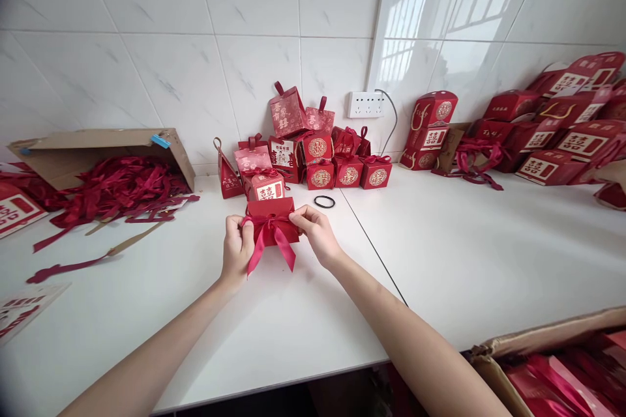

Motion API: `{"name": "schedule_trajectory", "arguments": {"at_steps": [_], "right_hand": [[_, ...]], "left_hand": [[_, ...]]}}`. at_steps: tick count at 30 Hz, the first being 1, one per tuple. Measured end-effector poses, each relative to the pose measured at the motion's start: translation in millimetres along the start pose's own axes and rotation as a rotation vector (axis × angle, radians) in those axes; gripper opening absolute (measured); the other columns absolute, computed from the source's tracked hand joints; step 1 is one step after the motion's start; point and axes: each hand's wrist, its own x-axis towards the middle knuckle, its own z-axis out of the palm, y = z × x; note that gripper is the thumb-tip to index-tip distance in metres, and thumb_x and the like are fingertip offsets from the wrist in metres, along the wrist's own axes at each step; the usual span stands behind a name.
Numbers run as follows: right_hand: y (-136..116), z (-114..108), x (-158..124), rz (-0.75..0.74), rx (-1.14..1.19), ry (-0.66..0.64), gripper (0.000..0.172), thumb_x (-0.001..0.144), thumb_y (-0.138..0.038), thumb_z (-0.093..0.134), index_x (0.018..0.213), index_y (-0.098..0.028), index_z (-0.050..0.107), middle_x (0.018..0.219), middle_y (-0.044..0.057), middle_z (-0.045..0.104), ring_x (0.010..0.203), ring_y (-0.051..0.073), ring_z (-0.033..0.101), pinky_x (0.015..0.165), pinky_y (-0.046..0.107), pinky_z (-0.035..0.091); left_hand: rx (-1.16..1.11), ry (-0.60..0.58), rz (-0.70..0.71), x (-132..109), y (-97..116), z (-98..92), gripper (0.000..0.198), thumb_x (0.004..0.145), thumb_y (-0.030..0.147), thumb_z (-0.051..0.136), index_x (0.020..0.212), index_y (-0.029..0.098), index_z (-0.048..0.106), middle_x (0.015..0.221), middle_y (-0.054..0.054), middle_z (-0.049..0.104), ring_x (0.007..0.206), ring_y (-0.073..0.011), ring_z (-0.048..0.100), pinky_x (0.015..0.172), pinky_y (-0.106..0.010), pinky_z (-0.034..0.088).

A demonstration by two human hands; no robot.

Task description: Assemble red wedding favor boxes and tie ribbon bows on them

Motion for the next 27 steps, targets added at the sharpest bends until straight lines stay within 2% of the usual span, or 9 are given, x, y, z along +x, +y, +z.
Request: {"name": "schedule_trajectory", "arguments": {"at_steps": [6, 9, 14, 19, 24, 27], "right_hand": [[4.4, 1.9, 2.8, 0.074, 0.198, 0.064, 0.028, 0.057, -0.033, 0.074, 0.056, -0.018, 0.050, 0.056, -0.005, 0.045, 0.055, 0.009, 0.038, 0.057, 0.025, 0.029], [4.8, 2.9, 3.3, 0.104, 0.227, 0.101, 0.028, 0.057, -0.033, 0.072, 0.055, -0.019, 0.048, 0.053, -0.006, 0.040, 0.052, 0.008, 0.034, 0.055, 0.025, 0.029], [2.5, 1.1, 0.8, 0.006, 0.066, 0.069, 0.026, 0.063, -0.035, 0.070, 0.060, -0.019, 0.050, 0.058, -0.005, 0.045, 0.055, 0.009, 0.038, 0.056, 0.025, 0.029], [-0.7, 0.9, -2.3, -0.040, -0.107, 0.008, 0.025, 0.068, -0.039, 0.064, 0.065, -0.020, 0.048, 0.061, -0.004, 0.046, 0.056, 0.011, 0.040, 0.056, 0.026, 0.030], [-2.9, 1.9, -1.9, -0.021, -0.109, 0.008, 0.022, 0.068, -0.035, 0.061, 0.063, -0.020, 0.046, 0.059, -0.005, 0.044, 0.056, 0.010, 0.037, 0.055, 0.026, 0.029], [-2.1, 1.1, -1.0, 0.016, -0.055, 0.038, 0.022, 0.068, -0.034, 0.060, 0.061, -0.020, 0.044, 0.059, -0.005, 0.043, 0.056, 0.010, 0.036, 0.056, 0.026, 0.029]], "left_hand": [[-0.032, 0.031, 0.003, 0.8, -1.7, 4.3, 0.013, 0.081, 0.023, 0.041, 0.071, 0.023, 0.033, 0.064, 0.003, 0.043, 0.057, -0.0131, 0.045, 0.055, -0.024, 0.039], [-0.045, 0.037, -0.001, 1.4, -2.6, 5.1, 0.013, 0.081, 0.024, 0.041, 0.071, 0.023, 0.033, 0.063, 0.003, 0.043, 0.056, -0.0128, 0.045, 0.055, -0.024, 0.038], [-0.085, -0.019, 0.002, 2.2, -3.4, -1.4, 0.017, 0.078, 0.029, 0.044, 0.066, 0.022, 0.035, 0.058, 0.004, 0.041, 0.051, -0.0114, 0.040, 0.051, -0.023, 0.036], [-0.216, -0.103, -0.049, 3.3, 3.6, -7.4, 0.022, 0.079, 0.039, 0.050, 0.070, 0.020, 0.042, 0.063, 0.003, 0.046, 0.057, -0.0114, 0.044, 0.055, -0.022, 0.037], [-0.151, -0.094, -0.096, 3.6, 5.3, -7.1, 0.028, 0.080, 0.036, 0.054, 0.064, 0.020, 0.038, 0.058, 0.005, 0.036, 0.054, -0.0093, 0.035, 0.053, -0.021, 0.031], [-0.154, -0.074, -0.087, 3.6, 2.6, -6.5, 0.025, 0.079, 0.033, 0.054, 0.064, 0.020, 0.038, 0.057, 0.006, 0.037, 0.053, -0.0092, 0.036, 0.052, -0.021, 0.031]]}}
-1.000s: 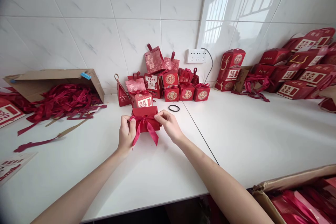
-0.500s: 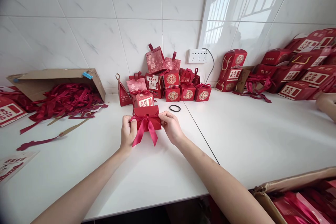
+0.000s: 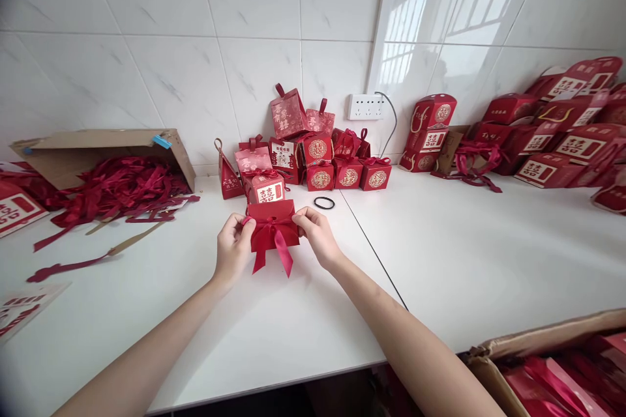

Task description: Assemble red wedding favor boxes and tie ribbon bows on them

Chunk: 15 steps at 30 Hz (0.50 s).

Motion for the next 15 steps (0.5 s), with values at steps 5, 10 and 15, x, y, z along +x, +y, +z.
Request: {"name": "schedule_trajectory", "arguments": {"at_steps": [5, 10, 15], "right_hand": [[2.9, -0.4, 0.1, 0.007, -0.005, 0.031, 0.021, 0.067, -0.033, 0.060, 0.063, -0.020, 0.045, 0.059, -0.006, 0.043, 0.055, 0.009, 0.036, 0.056, 0.026, 0.028], [2.4, 0.5, -0.2, -0.007, -0.030, 0.020, 0.022, 0.068, -0.035, 0.060, 0.064, -0.019, 0.045, 0.058, -0.006, 0.044, 0.055, 0.009, 0.037, 0.055, 0.025, 0.029], [3.0, 4.4, -0.3, -0.018, -0.090, -0.013, 0.025, 0.072, -0.039, 0.059, 0.067, -0.019, 0.046, 0.060, -0.005, 0.047, 0.055, 0.009, 0.041, 0.056, 0.026, 0.034]], "left_hand": [[-0.146, -0.009, -0.013, 2.8, -2.3, -0.8, 0.023, 0.072, 0.027, 0.059, 0.090, 0.022, 0.046, 0.063, 0.006, 0.046, 0.056, -0.0106, 0.046, 0.055, -0.021, 0.038], [-0.105, -0.095, -0.037, 7.3, -1.4, -3.8, 0.040, 0.076, 0.038, 0.057, 0.112, 0.021, 0.050, 0.074, 0.001, 0.054, 0.070, -0.0148, 0.055, 0.065, -0.026, 0.044], [-0.036, -0.090, 0.016, 10.5, -0.7, -5.0, 0.045, 0.070, 0.038, 0.065, 0.107, 0.023, 0.045, 0.112, -0.006, 0.053, 0.104, -0.0194, 0.054, 0.083, -0.029, 0.046]]}}
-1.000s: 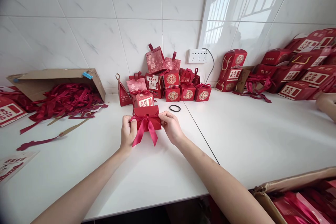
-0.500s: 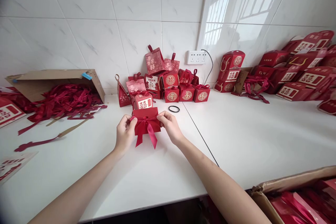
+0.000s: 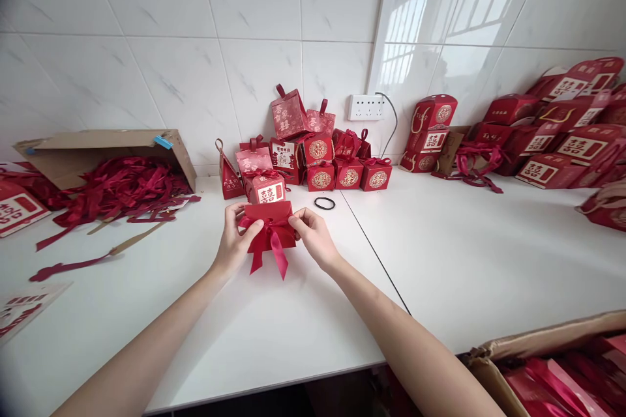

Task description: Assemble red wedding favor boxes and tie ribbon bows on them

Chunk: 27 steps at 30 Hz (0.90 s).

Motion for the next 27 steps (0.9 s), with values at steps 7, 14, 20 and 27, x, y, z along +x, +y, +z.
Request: {"name": "schedule_trajectory", "arguments": {"at_steps": [7, 14, 20, 27], "right_hand": [[2.8, 1.7, -9.0, -0.341, -0.322, 0.184, 0.016, 0.083, -0.035, 0.049, 0.092, -0.022, 0.044, 0.084, 0.001, 0.049, 0.066, 0.013, 0.049, 0.060, 0.030, 0.044], [8.7, 9.6, -19.6, -1.271, -1.194, -0.315, 0.018, 0.089, -0.032, 0.052, 0.093, -0.016, 0.057, 0.091, 0.010, 0.054, 0.079, 0.018, 0.048, 0.069, 0.032, 0.040], [16.7, 11.7, -16.5, -1.169, -1.347, -0.237, 0.027, 0.095, -0.011, 0.034, 0.091, -0.016, 0.060, 0.092, 0.008, 0.057, 0.078, 0.016, 0.047, 0.072, 0.028, 0.039], [13.2, 11.6, -21.3, -1.240, -1.323, -0.313, 0.026, 0.093, -0.008, 0.037, 0.083, -0.016, 0.060, 0.087, 0.006, 0.059, 0.075, 0.015, 0.046, 0.069, 0.029, 0.035]], "left_hand": [[-0.084, -0.098, -0.105, 1.6, 0.6, 2.5, 0.059, 0.071, 0.036, 0.067, 0.119, 0.026, 0.035, 0.125, -0.008, 0.051, 0.116, -0.0222, 0.053, 0.094, -0.035, 0.044], [-0.220, -0.153, -0.153, 0.5, 3.6, 4.7, 0.062, 0.073, 0.036, 0.066, 0.125, 0.027, 0.035, 0.118, -0.005, 0.058, 0.109, -0.0189, 0.057, 0.096, -0.033, 0.044], [-0.223, -0.142, -0.154, 0.5, -3.4, 3.2, 0.054, 0.074, 0.036, 0.064, 0.119, 0.027, 0.037, 0.114, -0.004, 0.058, 0.104, -0.0186, 0.058, 0.092, -0.035, 0.046], [-0.077, -0.063, -0.194, -2.3, 5.8, 7.1, 0.061, 0.066, 0.035, 0.072, 0.113, 0.026, 0.035, 0.108, -0.004, 0.057, 0.096, -0.0186, 0.061, 0.090, -0.037, 0.046]]}}
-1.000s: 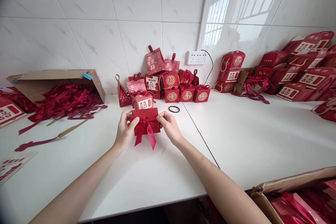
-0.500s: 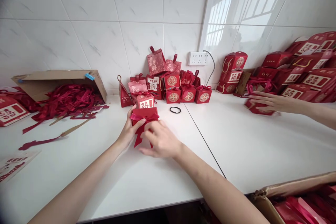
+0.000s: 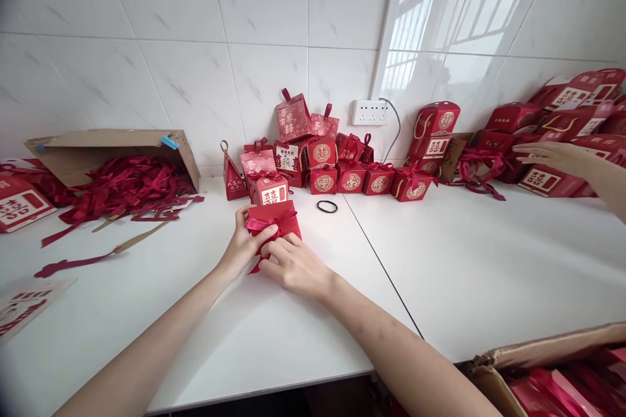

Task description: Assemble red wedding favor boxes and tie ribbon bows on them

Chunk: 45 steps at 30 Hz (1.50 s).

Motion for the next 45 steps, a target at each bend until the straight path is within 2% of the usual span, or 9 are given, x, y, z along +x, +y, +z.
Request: {"name": "schedule_trajectory", "arguments": {"at_steps": [21, 24, 26, 28, 31, 33, 35, 40, 45], "right_hand": [[-9.6, 3.5, 1.6, -0.056, 0.213, -0.096, 0.020, 0.092, -0.016, 0.038, 0.080, -0.018, 0.054, 0.078, 0.005, 0.059, 0.071, 0.015, 0.050, 0.069, 0.032, 0.036], [-4.6, -5.7, 3.9, 0.105, 0.392, 0.052, 0.014, 0.088, -0.025, 0.043, 0.082, -0.018, 0.054, 0.078, 0.006, 0.059, 0.071, 0.016, 0.052, 0.069, 0.032, 0.040], [4.0, -14.1, 4.1, 0.356, 0.468, 0.189, 0.014, 0.086, -0.028, 0.045, 0.078, -0.019, 0.052, 0.073, 0.004, 0.057, 0.066, 0.015, 0.050, 0.064, 0.031, 0.041], [15.4, -22.8, 2.9, 0.648, 0.466, 0.219, 0.025, 0.086, -0.031, 0.044, 0.064, -0.020, 0.048, 0.060, 0.001, 0.050, 0.055, 0.013, 0.045, 0.056, 0.029, 0.037], [30.6, -35.3, -0.2, 0.962, 0.567, -0.133, 0.049, 0.086, -0.046, 0.043, 0.045, -0.020, 0.043, 0.043, -0.001, 0.042, 0.041, 0.011, 0.037, 0.047, 0.028, 0.031], [35.4, -42.0, -1.5, 1.064, 0.769, -0.465, 0.053, 0.083, -0.055, 0.047, 0.044, -0.018, 0.050, 0.041, 0.001, 0.050, 0.036, 0.010, 0.041, 0.046, 0.028, 0.034], [35.6, -46.0, -1.6, 1.093, 0.989, -0.681, 0.048, 0.078, -0.057, 0.055, 0.053, -0.016, 0.060, 0.050, 0.004, 0.062, 0.036, 0.012, 0.049, 0.047, 0.028, 0.040], [32.4, -43.8, -1.0, 1.018, 1.332, -0.699, 0.032, 0.075, -0.045, 0.061, 0.065, -0.015, 0.066, 0.057, 0.003, 0.067, 0.039, 0.011, 0.055, 0.050, 0.025, 0.047], [45.8, -46.9, -7.6, 1.021, 1.275, -0.843, 0.028, 0.072, -0.040, 0.064, 0.070, -0.013, 0.070, 0.047, -0.001, 0.061, 0.038, 0.009, 0.054, 0.047, 0.021, 0.045]], "left_hand": [[-0.036, -0.018, 0.003, -5.5, 13.3, 0.4, 0.057, 0.061, 0.027, 0.072, 0.105, 0.024, 0.037, 0.085, 0.001, 0.063, 0.072, -0.0162, 0.065, 0.072, -0.033, 0.052], [-0.044, -0.022, 0.002, -4.2, 10.9, 0.2, 0.059, 0.060, 0.029, 0.074, 0.106, 0.024, 0.037, 0.090, 0.000, 0.063, 0.078, -0.0170, 0.065, 0.075, -0.033, 0.051], [-0.036, -0.037, -0.010, -3.6, 9.5, 0.6, 0.060, 0.060, 0.030, 0.074, 0.107, 0.024, 0.037, 0.093, -0.001, 0.063, 0.082, -0.0172, 0.065, 0.078, -0.033, 0.050], [-0.026, -0.045, -0.019, -3.5, 9.0, 1.2, 0.059, 0.060, 0.029, 0.074, 0.107, 0.024, 0.037, 0.096, -0.001, 0.062, 0.087, -0.0171, 0.064, 0.080, -0.033, 0.049], [-0.028, -0.044, -0.017, -3.9, 9.2, 1.8, 0.056, 0.062, 0.027, 0.073, 0.106, 0.025, 0.038, 0.098, -0.001, 0.062, 0.090, -0.0169, 0.064, 0.083, -0.034, 0.049], [-0.029, -0.047, -0.011, -4.0, 8.9, 1.7, 0.056, 0.063, 0.027, 0.073, 0.106, 0.025, 0.037, 0.097, -0.001, 0.063, 0.090, -0.0174, 0.064, 0.084, -0.036, 0.049], [-0.022, -0.040, -0.008, -3.8, 8.3, 1.4, 0.055, 0.063, 0.026, 0.073, 0.106, 0.025, 0.038, 0.096, 0.000, 0.063, 0.089, -0.0178, 0.065, 0.084, -0.037, 0.049], [-0.008, -0.031, -0.008, -3.0, 7.0, 0.6, 0.056, 0.064, 0.028, 0.073, 0.107, 0.026, 0.037, 0.100, -0.001, 0.062, 0.091, -0.0176, 0.063, 0.084, -0.036, 0.049], [0.016, -0.043, -0.026, -2.8, 7.4, -1.0, 0.059, 0.063, 0.030, 0.075, 0.109, 0.025, 0.037, 0.103, -0.002, 0.060, 0.098, -0.0192, 0.062, 0.087, -0.035, 0.048]]}}
